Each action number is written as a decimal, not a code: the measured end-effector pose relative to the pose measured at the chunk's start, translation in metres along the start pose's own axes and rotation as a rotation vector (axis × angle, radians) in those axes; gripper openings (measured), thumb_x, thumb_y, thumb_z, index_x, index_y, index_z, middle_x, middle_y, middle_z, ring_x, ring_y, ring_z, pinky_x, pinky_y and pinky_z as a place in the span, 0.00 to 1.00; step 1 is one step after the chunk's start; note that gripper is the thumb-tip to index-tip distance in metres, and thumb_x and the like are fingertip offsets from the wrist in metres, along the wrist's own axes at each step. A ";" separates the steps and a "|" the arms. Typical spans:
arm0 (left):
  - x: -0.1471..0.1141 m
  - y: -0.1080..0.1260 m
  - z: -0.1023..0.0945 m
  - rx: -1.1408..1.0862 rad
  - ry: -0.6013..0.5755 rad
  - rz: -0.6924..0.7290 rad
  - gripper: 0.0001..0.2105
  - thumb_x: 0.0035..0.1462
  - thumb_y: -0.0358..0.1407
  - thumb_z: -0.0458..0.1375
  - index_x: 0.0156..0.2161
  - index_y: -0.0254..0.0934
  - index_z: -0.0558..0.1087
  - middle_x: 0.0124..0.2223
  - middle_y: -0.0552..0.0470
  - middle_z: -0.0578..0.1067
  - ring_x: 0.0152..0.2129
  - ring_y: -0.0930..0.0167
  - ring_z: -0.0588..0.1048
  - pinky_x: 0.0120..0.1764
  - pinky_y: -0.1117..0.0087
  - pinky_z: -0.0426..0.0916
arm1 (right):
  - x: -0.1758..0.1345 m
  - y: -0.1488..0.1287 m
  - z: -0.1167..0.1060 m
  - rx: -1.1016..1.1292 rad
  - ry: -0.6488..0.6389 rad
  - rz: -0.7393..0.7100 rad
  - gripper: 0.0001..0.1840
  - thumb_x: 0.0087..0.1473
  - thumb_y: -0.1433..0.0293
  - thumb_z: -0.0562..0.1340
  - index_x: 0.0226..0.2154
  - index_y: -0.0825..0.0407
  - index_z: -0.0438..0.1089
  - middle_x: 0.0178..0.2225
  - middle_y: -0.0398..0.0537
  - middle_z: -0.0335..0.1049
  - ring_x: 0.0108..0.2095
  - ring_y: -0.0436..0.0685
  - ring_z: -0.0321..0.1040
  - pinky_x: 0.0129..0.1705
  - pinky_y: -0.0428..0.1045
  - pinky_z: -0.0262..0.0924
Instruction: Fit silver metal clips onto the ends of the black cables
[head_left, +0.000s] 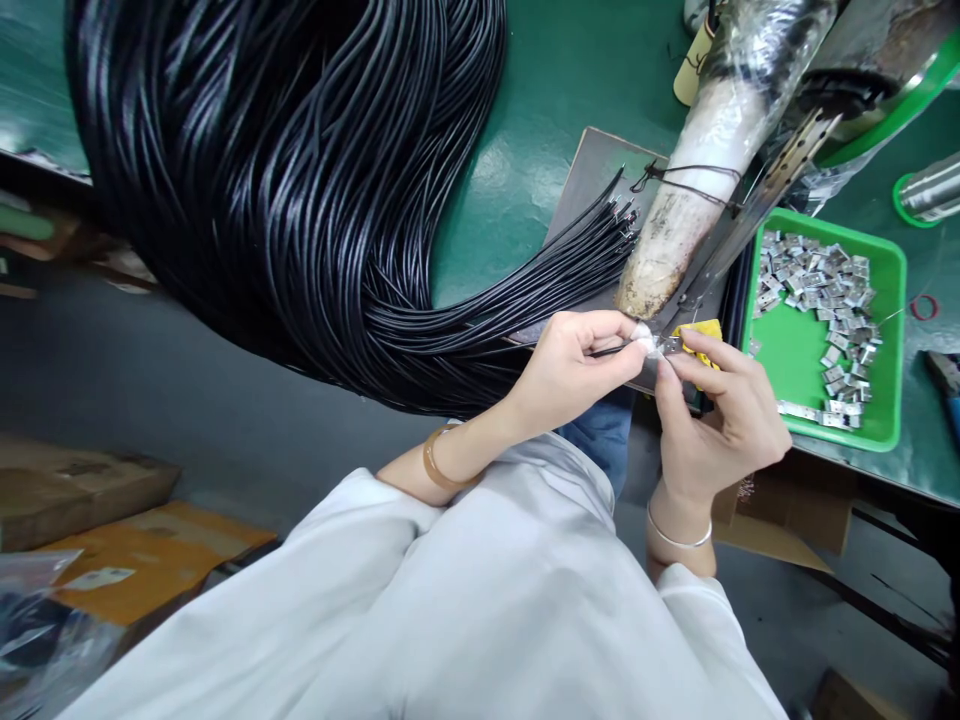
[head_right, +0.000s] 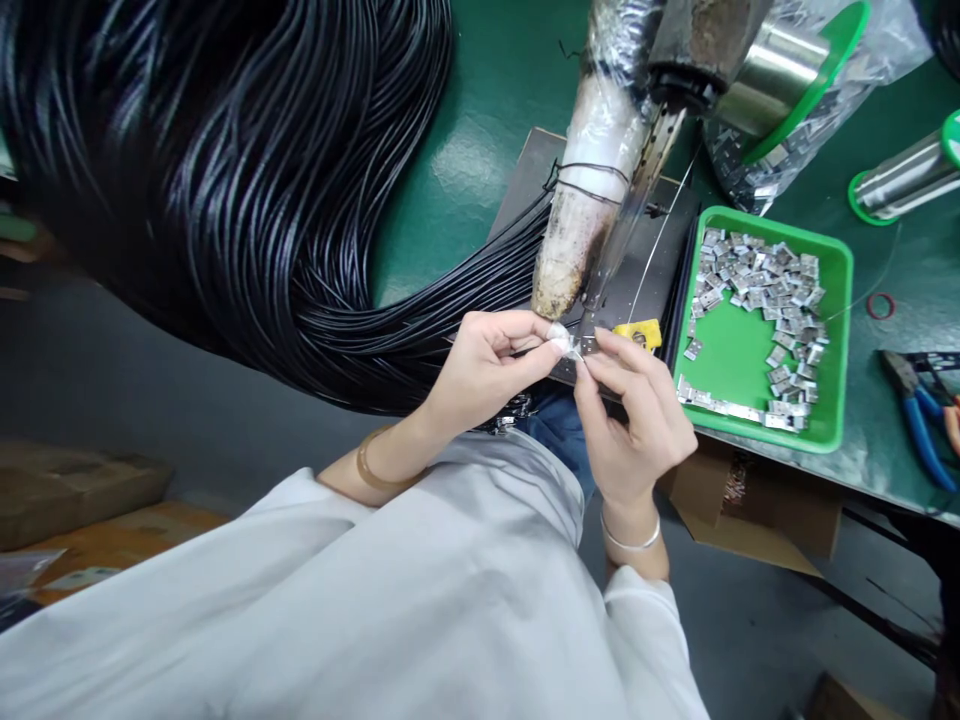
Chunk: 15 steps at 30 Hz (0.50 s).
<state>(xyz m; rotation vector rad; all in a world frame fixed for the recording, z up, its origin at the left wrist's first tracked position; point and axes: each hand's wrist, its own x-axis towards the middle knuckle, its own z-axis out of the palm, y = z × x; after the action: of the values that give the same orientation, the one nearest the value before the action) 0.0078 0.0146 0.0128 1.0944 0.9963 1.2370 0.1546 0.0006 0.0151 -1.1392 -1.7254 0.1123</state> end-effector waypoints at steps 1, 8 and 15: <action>0.000 0.000 -0.001 -0.008 -0.006 -0.004 0.07 0.56 0.34 0.60 0.32 0.30 0.76 0.29 0.52 0.76 0.24 0.79 0.70 0.30 0.78 0.66 | 0.000 0.000 -0.001 -0.007 -0.009 -0.011 0.11 0.49 0.79 0.69 0.35 0.50 0.74 0.42 0.46 0.79 0.42 0.56 0.78 0.45 0.54 0.76; 0.000 -0.003 -0.004 0.068 -0.069 -0.080 0.08 0.57 0.34 0.59 0.31 0.30 0.75 0.24 0.56 0.67 0.21 0.81 0.61 0.26 0.77 0.56 | -0.006 0.004 -0.002 0.004 -0.063 -0.035 0.10 0.50 0.80 0.67 0.35 0.50 0.72 0.42 0.45 0.79 0.44 0.56 0.78 0.46 0.53 0.75; -0.007 0.004 -0.007 0.252 -0.197 -0.026 0.07 0.57 0.32 0.57 0.30 0.31 0.74 0.20 0.61 0.56 0.19 0.81 0.51 0.24 0.76 0.48 | -0.007 0.003 -0.020 0.058 0.029 0.174 0.04 0.56 0.74 0.65 0.34 0.50 0.74 0.32 0.42 0.78 0.29 0.51 0.77 0.30 0.47 0.71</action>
<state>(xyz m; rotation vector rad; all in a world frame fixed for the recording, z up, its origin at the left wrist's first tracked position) -0.0002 0.0084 0.0157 1.3668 1.0295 0.9782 0.1724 -0.0111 0.0176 -1.2412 -1.5853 0.2502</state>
